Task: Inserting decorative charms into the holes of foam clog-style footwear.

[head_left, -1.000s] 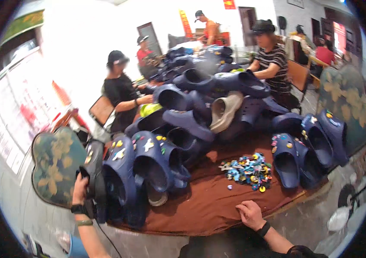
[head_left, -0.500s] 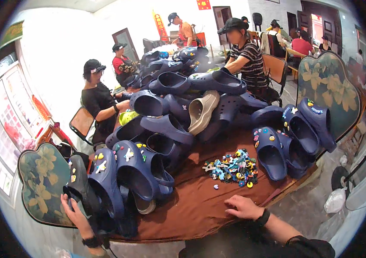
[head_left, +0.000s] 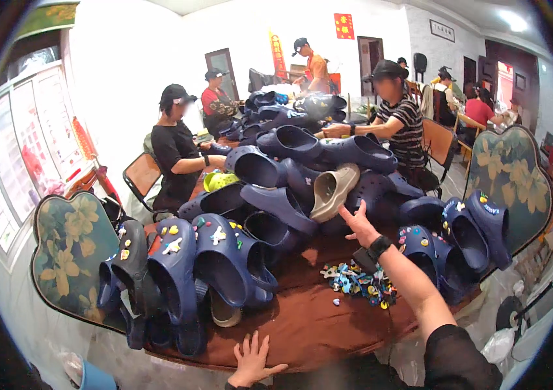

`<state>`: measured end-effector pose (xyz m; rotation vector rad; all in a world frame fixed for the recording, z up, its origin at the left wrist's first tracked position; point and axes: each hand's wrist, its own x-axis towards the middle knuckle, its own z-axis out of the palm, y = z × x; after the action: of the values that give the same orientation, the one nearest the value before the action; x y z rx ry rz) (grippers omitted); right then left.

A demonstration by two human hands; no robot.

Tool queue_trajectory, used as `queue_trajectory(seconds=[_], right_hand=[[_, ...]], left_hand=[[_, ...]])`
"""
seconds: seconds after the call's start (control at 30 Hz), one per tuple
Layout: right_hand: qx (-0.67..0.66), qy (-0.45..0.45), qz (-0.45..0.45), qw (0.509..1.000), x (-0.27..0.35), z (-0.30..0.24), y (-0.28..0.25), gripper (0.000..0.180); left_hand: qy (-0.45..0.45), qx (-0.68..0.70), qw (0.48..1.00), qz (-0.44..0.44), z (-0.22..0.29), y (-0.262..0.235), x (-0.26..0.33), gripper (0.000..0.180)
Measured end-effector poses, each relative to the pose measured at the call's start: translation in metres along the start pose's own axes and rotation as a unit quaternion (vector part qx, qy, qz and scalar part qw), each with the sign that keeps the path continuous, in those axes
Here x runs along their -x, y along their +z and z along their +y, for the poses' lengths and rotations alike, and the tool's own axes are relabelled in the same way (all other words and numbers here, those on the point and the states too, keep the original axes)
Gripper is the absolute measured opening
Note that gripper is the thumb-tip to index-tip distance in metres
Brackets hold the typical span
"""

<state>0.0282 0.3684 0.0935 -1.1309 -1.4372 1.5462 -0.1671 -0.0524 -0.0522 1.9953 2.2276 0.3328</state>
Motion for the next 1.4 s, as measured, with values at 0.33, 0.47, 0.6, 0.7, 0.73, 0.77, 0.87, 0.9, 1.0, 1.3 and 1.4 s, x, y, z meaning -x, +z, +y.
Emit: queue_trajectory(seconds=[0.33, 0.47, 0.6, 0.7, 0.73, 0.77, 0.87, 0.9, 1.0, 1.3, 1.4], right_hand=[[-0.209, -0.090, 0.006, 0.974, -0.023, 0.008, 0.016, 0.095], [-0.207, -0.074, -0.011, 0.976, 0.000, -0.017, -0.006, 0.088], [-0.077, -0.044, -0.004, 0.996, 0.007, -0.021, -0.005, 0.106], [0.064, -0.029, 0.066, 0.995, -0.016, -0.003, 0.001, 0.124], [0.051, -0.015, 0.084, 0.995, -0.017, -0.001, 0.011, 0.128], [0.053, -0.003, 0.077, 0.996, -0.018, -0.001, 0.015, 0.132], [-0.077, -0.012, 0.051, 0.996, -0.014, 0.002, 0.025, 0.108], [-0.092, -0.031, 0.002, 0.995, -0.012, 0.004, 0.021, 0.085], [-0.152, -0.061, -0.031, 0.986, 0.002, 0.006, 0.003, 0.048], [-0.192, -0.083, -0.160, 0.965, 0.189, 0.065, -0.031, 0.064], [-0.127, -0.015, -0.260, 0.957, 0.251, 0.087, -0.025, 0.069]], left_hand=[[0.021, 0.009, 0.999, 0.026, -0.003, 0.010, 0.000, 0.108], [0.010, -0.032, 0.999, 0.041, -0.010, 0.013, -0.001, 0.110], [-0.011, -0.030, 0.999, 0.028, -0.005, 0.006, -0.005, 0.108], [-0.020, -0.010, 1.000, 0.016, -0.001, 0.000, -0.009, 0.108], [-0.025, -0.007, 1.000, 0.012, 0.001, -0.001, -0.008, 0.108], [-0.031, -0.004, 0.999, 0.010, 0.002, 0.000, -0.008, 0.108], [-0.008, -0.037, 0.999, 0.026, -0.003, 0.011, -0.005, 0.112], [-0.010, -0.039, 0.999, 0.027, -0.003, 0.011, -0.004, 0.112], [-0.007, -0.037, 0.999, 0.022, 0.000, 0.011, -0.001, 0.112], [-0.073, 0.171, 0.982, 0.021, 0.015, -0.006, -0.010, 0.118], [-0.033, 0.429, 0.900, 0.075, 0.068, -0.050, -0.029, 0.118]])
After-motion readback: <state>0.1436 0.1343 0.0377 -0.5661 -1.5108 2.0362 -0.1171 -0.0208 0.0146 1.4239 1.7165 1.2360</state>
